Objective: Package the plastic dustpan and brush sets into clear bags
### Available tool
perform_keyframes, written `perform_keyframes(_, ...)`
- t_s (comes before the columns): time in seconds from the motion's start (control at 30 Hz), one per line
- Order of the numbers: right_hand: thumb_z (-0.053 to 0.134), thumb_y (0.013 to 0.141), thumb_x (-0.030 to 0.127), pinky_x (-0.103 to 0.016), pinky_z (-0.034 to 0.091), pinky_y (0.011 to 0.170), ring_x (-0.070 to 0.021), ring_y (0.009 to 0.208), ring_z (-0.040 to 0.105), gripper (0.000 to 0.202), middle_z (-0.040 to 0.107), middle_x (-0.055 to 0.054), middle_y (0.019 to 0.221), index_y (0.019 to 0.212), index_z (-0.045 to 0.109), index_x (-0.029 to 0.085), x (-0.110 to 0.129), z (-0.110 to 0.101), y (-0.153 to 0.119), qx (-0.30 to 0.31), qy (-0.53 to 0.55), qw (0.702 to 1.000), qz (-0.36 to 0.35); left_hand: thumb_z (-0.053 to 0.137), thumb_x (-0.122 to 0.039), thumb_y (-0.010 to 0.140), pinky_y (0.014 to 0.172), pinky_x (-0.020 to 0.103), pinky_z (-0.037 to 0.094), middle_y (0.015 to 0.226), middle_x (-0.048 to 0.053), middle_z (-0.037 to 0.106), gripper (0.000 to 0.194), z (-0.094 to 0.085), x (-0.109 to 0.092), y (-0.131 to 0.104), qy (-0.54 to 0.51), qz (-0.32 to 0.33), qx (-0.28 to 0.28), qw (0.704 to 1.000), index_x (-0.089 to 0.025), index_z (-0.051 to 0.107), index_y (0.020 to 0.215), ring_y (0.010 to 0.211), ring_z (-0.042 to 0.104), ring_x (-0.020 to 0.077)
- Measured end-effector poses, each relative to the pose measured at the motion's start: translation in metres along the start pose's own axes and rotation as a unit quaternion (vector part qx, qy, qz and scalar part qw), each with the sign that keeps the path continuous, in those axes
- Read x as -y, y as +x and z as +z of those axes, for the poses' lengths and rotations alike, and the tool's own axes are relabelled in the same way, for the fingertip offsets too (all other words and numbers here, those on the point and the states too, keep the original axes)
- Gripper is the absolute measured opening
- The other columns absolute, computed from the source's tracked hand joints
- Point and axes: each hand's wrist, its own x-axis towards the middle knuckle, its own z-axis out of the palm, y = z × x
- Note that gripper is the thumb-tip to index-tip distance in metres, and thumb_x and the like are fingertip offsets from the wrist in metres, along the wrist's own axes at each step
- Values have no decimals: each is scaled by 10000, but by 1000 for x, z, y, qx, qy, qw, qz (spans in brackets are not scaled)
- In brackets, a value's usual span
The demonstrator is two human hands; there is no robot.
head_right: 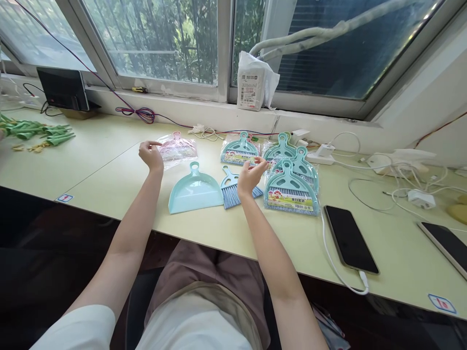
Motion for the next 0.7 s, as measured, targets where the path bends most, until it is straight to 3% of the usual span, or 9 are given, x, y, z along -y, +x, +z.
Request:
perform_keyframes(0.1, 243, 959, 293, -337, 442, 714, -194, 809, 584, 384, 492, -174, 1227, 1291, 404, 187, -5, 4, 4, 31, -26, 999, -6, 396, 34, 744, 856, 309, 410, 859, 34, 612, 345, 1, 1, 0, -6, -7, 9, 1000, -195, 638, 656, 789, 552, 160)
perform_keyframes(0.23, 383, 928, 397, -378, 402, 847, -233, 929, 574, 379, 594, -131, 1129, 1226, 470, 179, -2, 5, -2, 119, -76, 989, -50, 402, 44, 742, 839, 305, 415, 847, 33, 596, 346, 1, -4, -4, -8, -5, 27, 1000, -195, 636, 654, 772, 547, 156)
perform_keyframes(0.43, 453, 906, 316, -449, 307, 911, -308, 1018, 527, 278, 663, -171, 1048, 1034, 627, 140, 13, -2, -24, 200, -292, 914, -199, 426, -4, 779, 820, 303, 432, 856, 44, 587, 308, -1, -27, -14, -50, 93, 87, 991, -198, 647, 687, 831, 570, 170)
perform_keyframes(0.53, 475, 892, 283, -460, 305, 899, -323, 1008, 530, 275, 677, -198, 1006, 986, 665, 108, 16, -5, -28, 220, -360, 878, -225, 487, -76, 785, 788, 302, 451, 909, 41, 619, 231, -1, -35, -22, -55, 151, 220, 962, -201, 681, 772, 823, 583, 168)
perform_keyframes(0.63, 499, 878, 276, -476, 313, 890, -334, 1000, 551, 264, 695, -202, 938, 913, 701, 109, 14, -5, -26, 247, -386, 863, -213, 564, -164, 775, 866, 328, 451, 984, 42, 647, 170, 2, -37, -34, -9, 223, 384, 896, -210, 708, 852, 892, 594, 183)
perform_keyframes(0.7, 519, 862, 252, -481, 321, 876, -327, 970, 572, 233, 703, -200, 914, 871, 713, 124, 11, -4, -24, 252, -382, 863, -214, 584, -208, 777, 948, 358, 420, 1009, 51, 654, 175, 4, -35, -43, 37, 262, 452, 851, -216, 723, 883, 977, 588, 208)
